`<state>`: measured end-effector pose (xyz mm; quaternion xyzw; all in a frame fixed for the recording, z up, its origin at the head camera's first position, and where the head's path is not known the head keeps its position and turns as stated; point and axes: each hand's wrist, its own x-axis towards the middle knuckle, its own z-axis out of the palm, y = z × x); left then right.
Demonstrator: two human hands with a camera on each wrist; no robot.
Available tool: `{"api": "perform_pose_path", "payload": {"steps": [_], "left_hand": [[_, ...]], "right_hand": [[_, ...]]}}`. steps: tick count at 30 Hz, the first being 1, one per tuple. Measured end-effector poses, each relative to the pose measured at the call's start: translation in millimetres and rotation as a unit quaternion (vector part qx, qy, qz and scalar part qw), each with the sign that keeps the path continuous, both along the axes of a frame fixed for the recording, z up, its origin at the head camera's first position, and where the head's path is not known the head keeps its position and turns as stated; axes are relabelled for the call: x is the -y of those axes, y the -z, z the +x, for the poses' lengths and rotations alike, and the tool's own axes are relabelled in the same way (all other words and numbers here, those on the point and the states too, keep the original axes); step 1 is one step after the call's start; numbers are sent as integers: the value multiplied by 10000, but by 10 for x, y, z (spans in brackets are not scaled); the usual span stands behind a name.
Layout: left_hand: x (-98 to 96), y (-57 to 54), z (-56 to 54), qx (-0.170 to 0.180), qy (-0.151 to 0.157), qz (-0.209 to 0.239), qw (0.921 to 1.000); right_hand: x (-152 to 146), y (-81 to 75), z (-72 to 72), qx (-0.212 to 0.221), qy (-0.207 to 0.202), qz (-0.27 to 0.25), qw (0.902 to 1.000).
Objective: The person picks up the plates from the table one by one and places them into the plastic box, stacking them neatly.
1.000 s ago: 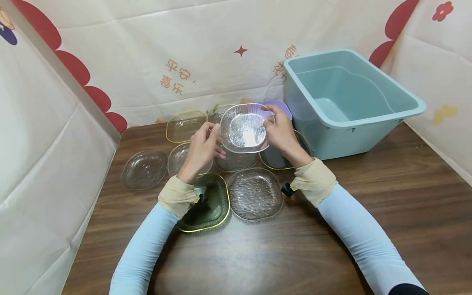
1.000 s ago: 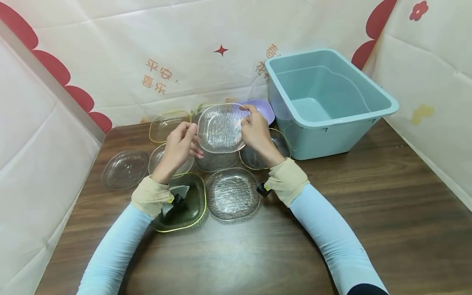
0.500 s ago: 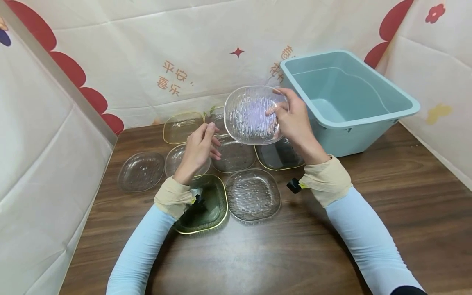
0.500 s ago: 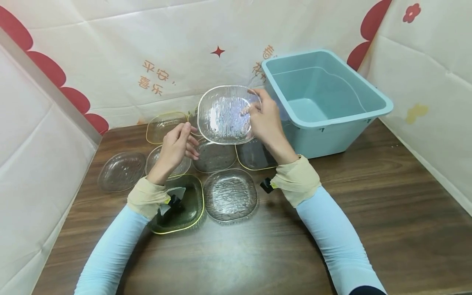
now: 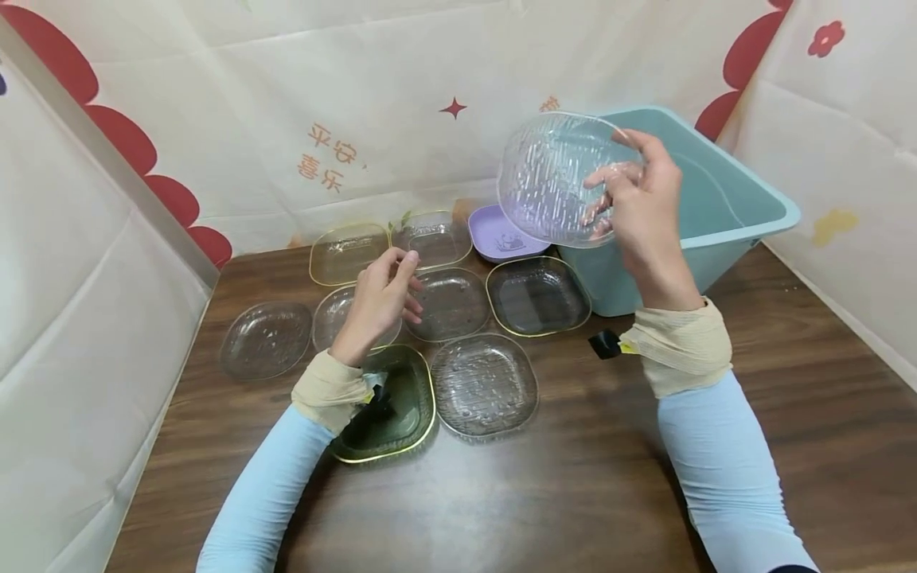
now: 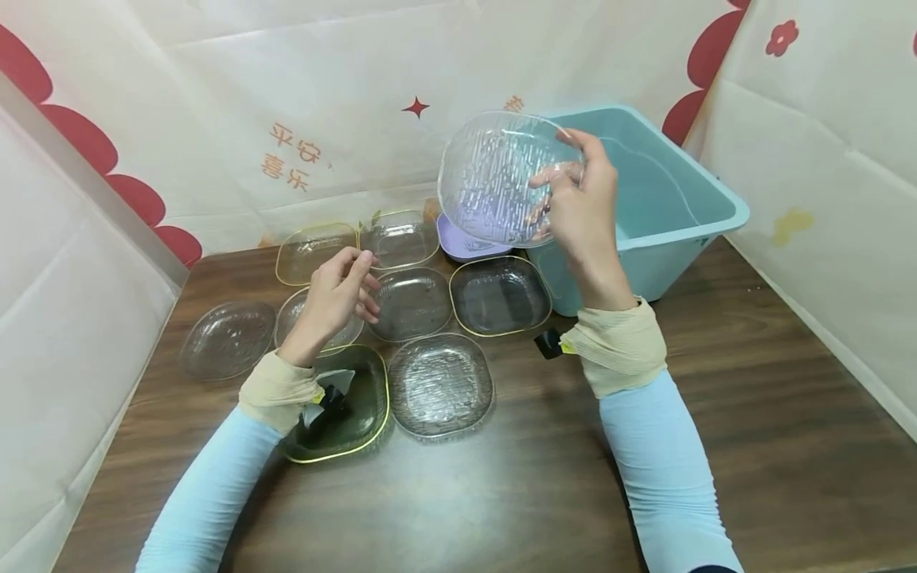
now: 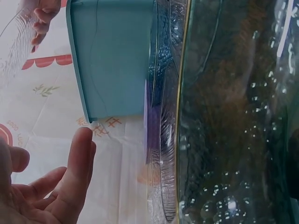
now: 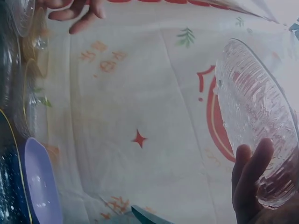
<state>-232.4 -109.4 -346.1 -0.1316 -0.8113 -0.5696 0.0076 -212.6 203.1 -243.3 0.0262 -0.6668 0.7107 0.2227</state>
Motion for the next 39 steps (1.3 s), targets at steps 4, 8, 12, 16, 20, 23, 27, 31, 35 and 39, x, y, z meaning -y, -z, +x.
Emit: {"api": "perform_pose_path", "payload": {"steps": [4,8,12,16,20,23,27,31,35,39], "left_hand": [[0,14,15,-26,-29,-12,10000],[3,16,25,-122,25,-100,9999],[13,30,52,-191,55,-238,9995],[14,36,76,-289,23,-357,9989],[0,11,74,-483,35,-460,9978],[-13,-12,76,-638,30,-597,9962],[-33,-14,81,-705,-2,-696,9951],[-53,-7,74,-764,23,-734,9944],[-68,2,79,-821,53,-855,9929],[-64,13,102,-824,51,-933,9922]], "right_hand": [[-121,-40,26,-46,11,-55,10000],[-256,-141,19,-116,-71,-147,9998],[-424,-294,13,-134,-188,102,9997],[-599,-472,-20,128,-36,1185,9929],[-777,-685,-169,901,229,2042,9745],[-900,-796,-375,1607,387,2727,9478],[-1024,-797,-653,2057,684,3900,8949],[-1137,-711,-821,2062,928,4745,8507],[-1228,-650,-943,2119,658,5321,8171],[-1248,-633,-1090,2428,-214,5614,7909]]}}
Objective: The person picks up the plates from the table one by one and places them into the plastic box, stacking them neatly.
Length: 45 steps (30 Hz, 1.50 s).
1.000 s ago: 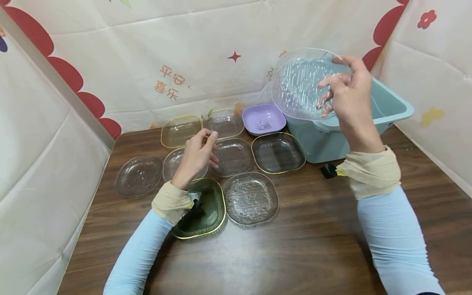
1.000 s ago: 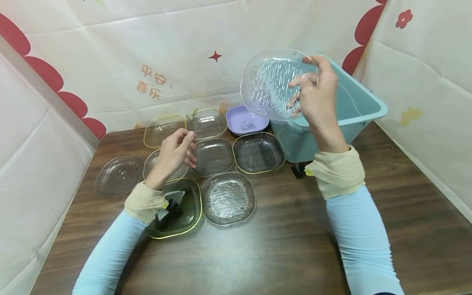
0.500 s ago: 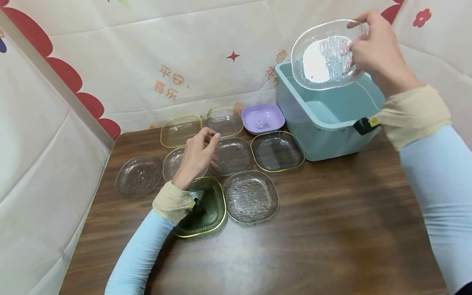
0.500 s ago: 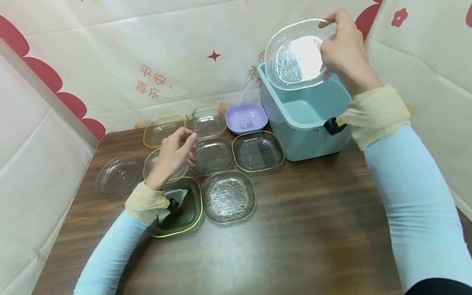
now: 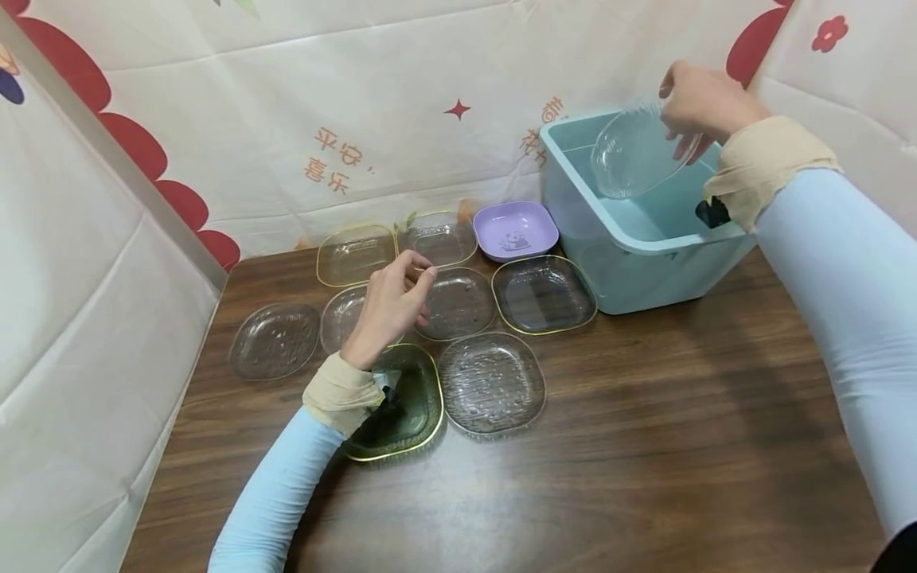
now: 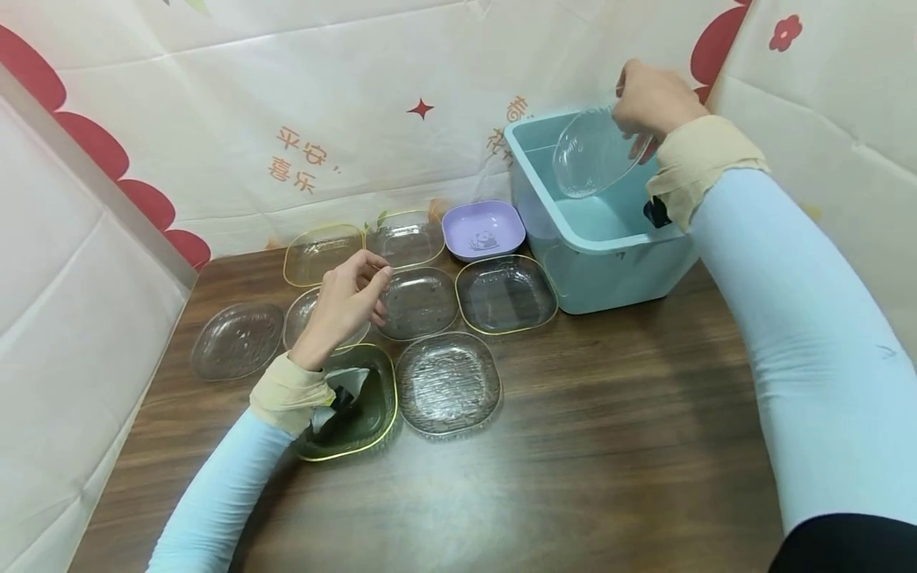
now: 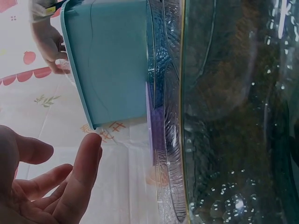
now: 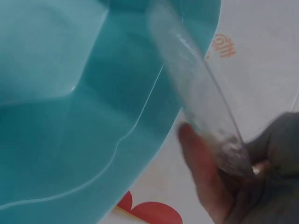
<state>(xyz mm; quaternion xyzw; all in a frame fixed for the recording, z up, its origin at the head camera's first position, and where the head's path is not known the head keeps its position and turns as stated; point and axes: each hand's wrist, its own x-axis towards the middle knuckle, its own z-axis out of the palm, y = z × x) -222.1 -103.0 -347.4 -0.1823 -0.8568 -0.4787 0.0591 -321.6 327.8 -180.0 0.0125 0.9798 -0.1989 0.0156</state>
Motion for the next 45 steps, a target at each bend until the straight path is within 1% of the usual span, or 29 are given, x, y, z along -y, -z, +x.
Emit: {"api": "perform_pose_path", "payload": {"steps": [2,4,8,11,13,17,24,29,32,35,38,41,45], "left_hand": [[8,7,10,6,-10,-38,10000],[16,10,15,-13,-8,-84,10000],[21,19,22,-66,-2,-187,9998],[14,33,31,-92,-12,-249,9996],[7,48,35,-103,-17,-278,9996],[-11,59,34,-163,-29,-279,9995],[-27,40,33,-187,13,-329,9993],[-23,47,37,-115,-18,-319,9994],[-30,48,36,-137,-70,-317,9994],[-47,46,37,-157,-87,-321,9993],[-64,43,44,-109,-61,-324,9994],[-73,37,51,-83,-45,-329,9994],[-61,32,52,-109,-41,-375,9992]], "right_hand": [[20,-11,-80,475,-282,55,9985],[57,-24,-153,922,-455,71,9947],[143,-19,-264,1705,-728,106,9826],[184,32,-309,2155,-847,65,9728],[186,77,-331,2360,-914,-4,9674],[125,153,-382,2608,-1052,-225,9594],[30,284,-476,2849,-1245,-718,9477],[-13,429,-557,3133,-1328,-931,9357],[-30,525,-603,3250,-1312,-1024,9309],[-50,621,-631,3319,-1202,-1082,9294],[-75,705,-635,3457,-1146,-1212,9234],[-106,740,-610,3506,-1068,-1248,9220],[-109,755,-612,3475,-1015,-1324,9227]]}}
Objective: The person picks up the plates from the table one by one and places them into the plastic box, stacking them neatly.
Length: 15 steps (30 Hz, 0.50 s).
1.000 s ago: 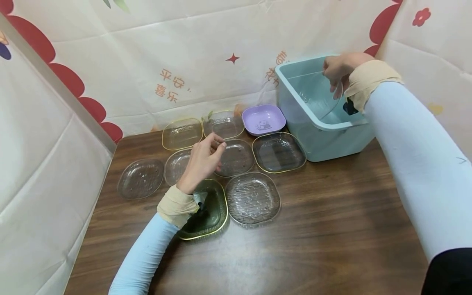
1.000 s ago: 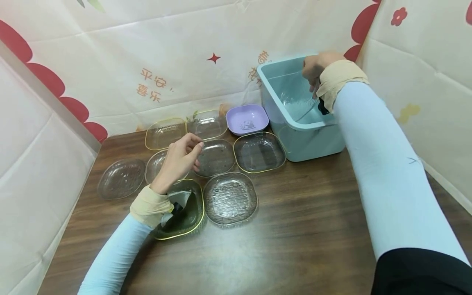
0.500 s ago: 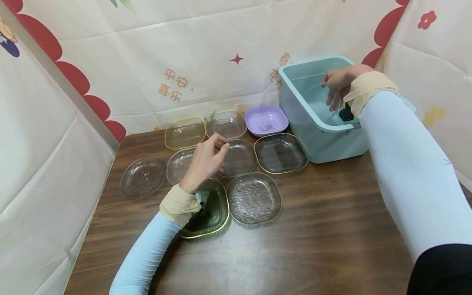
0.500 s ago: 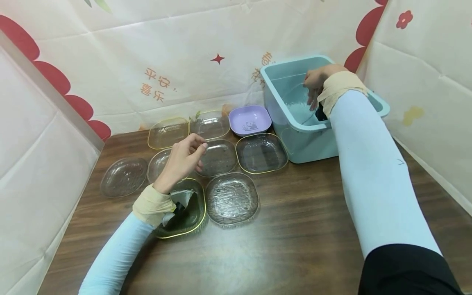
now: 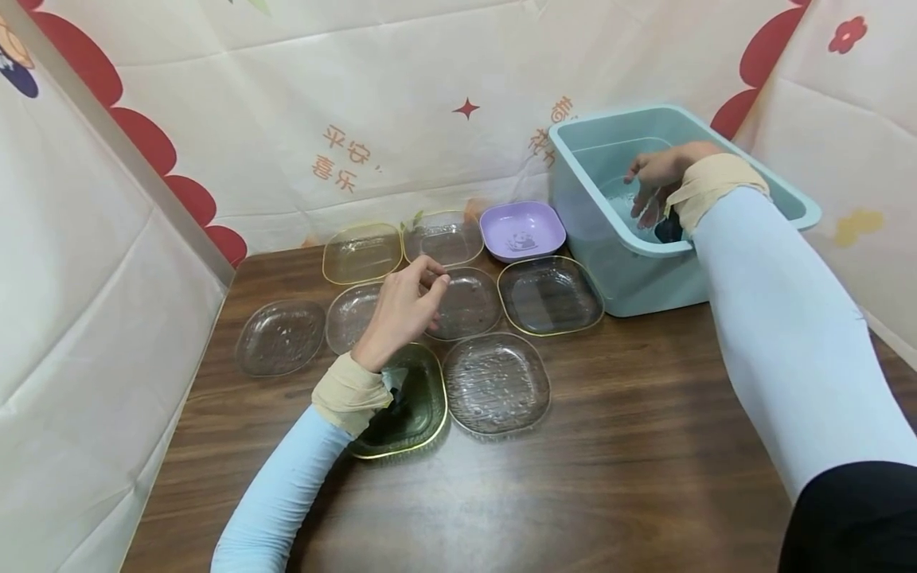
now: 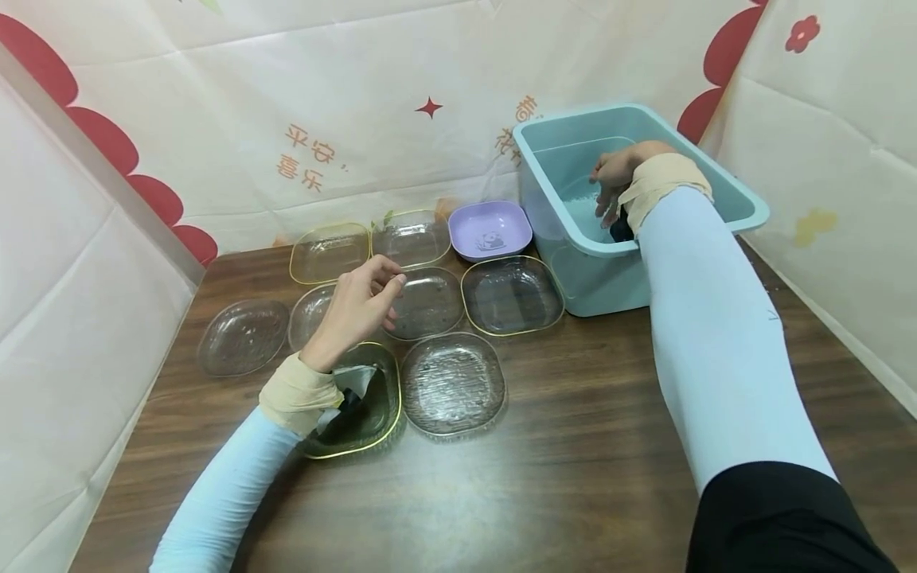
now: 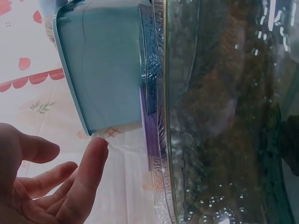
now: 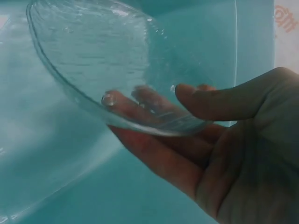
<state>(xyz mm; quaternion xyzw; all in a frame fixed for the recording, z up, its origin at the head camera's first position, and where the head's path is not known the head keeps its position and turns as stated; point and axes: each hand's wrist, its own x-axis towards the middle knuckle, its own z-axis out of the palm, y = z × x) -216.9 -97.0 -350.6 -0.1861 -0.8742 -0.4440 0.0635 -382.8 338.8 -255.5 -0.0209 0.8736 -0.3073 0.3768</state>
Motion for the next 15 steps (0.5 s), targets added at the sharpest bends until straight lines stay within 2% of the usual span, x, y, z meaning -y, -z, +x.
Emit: {"api": "perform_pose_path", "payload": {"steps": [3,9,15], "left_hand": [[2,3,-5,18,32,-20,10000],[0,8,-5,32,61,-35,10000],[-21,16,7,18,79,-64,9999]], "right_hand": [[2,9,-23,101,-28,-72,9999],[-37,23,-65,196,-376,-61,9991],[-81,60,-86,408,-484,-31,9980]]}}
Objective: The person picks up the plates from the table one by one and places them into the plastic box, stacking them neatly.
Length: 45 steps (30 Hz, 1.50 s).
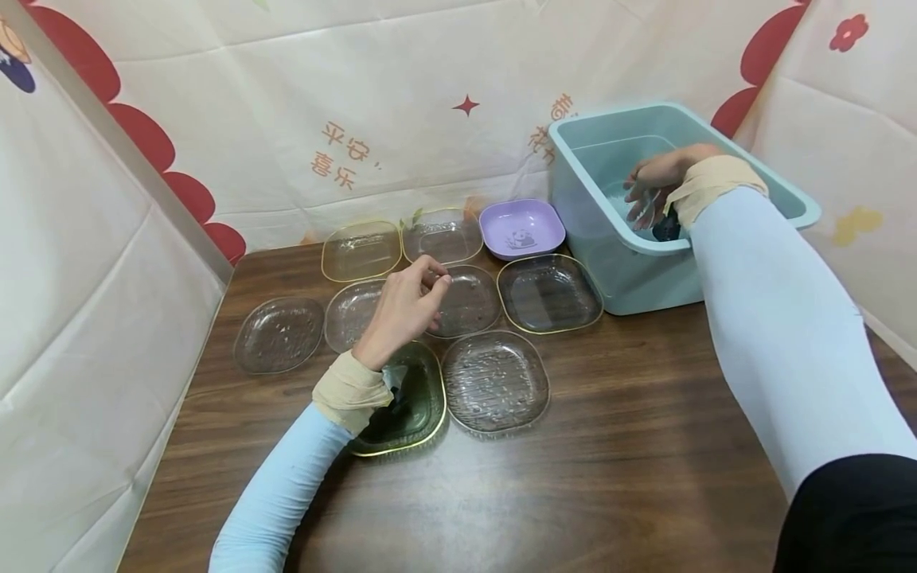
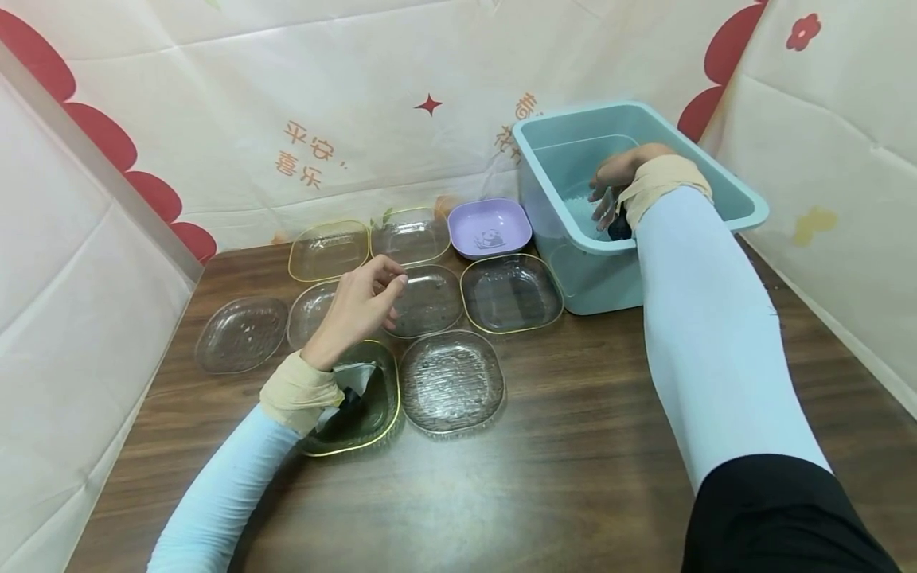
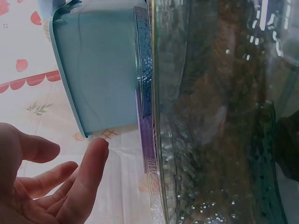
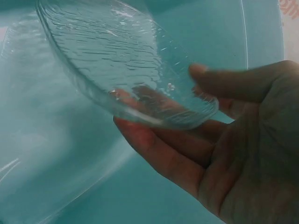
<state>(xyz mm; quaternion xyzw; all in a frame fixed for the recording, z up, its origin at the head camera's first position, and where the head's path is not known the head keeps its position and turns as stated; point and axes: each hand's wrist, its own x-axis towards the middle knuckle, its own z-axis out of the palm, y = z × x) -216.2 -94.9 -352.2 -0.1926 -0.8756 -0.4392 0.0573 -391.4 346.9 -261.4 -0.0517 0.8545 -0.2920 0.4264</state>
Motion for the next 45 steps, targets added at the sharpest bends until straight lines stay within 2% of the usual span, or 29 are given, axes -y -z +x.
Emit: {"api": "perform_pose_path", "payload": {"steps": [5,8,15,23,30,35,39,42,45], "left_hand": [[-17,18,-13,-36,13,-66,10000],[-17,24,-14,8,37,-50,10000],[-8,16,-3,35,33,-4,10000],[2,11,9,3,13,-57,10000],[12,19,9,72,19,-3,10000],[-5,26,7,32,39,-78,10000],[-8,31,2,51,78,-42,9999],[-6,32,3,93,63,-4,9999],[-6,37,5,120,38,-39,9999]], "right_hand": [[-58,0,-20,476,240,250,9983],[-80,6,-21,608,300,448,9967],[-102,-4,13,447,0,783,9959],[-152,-16,42,232,367,1028,9937],[-157,-31,52,471,564,1085,9914],[-108,-71,181,434,738,1274,9881],[-66,-103,244,418,619,1360,9879],[-64,-83,189,484,397,1400,9882],[-89,-38,106,560,355,1410,9878]]}}
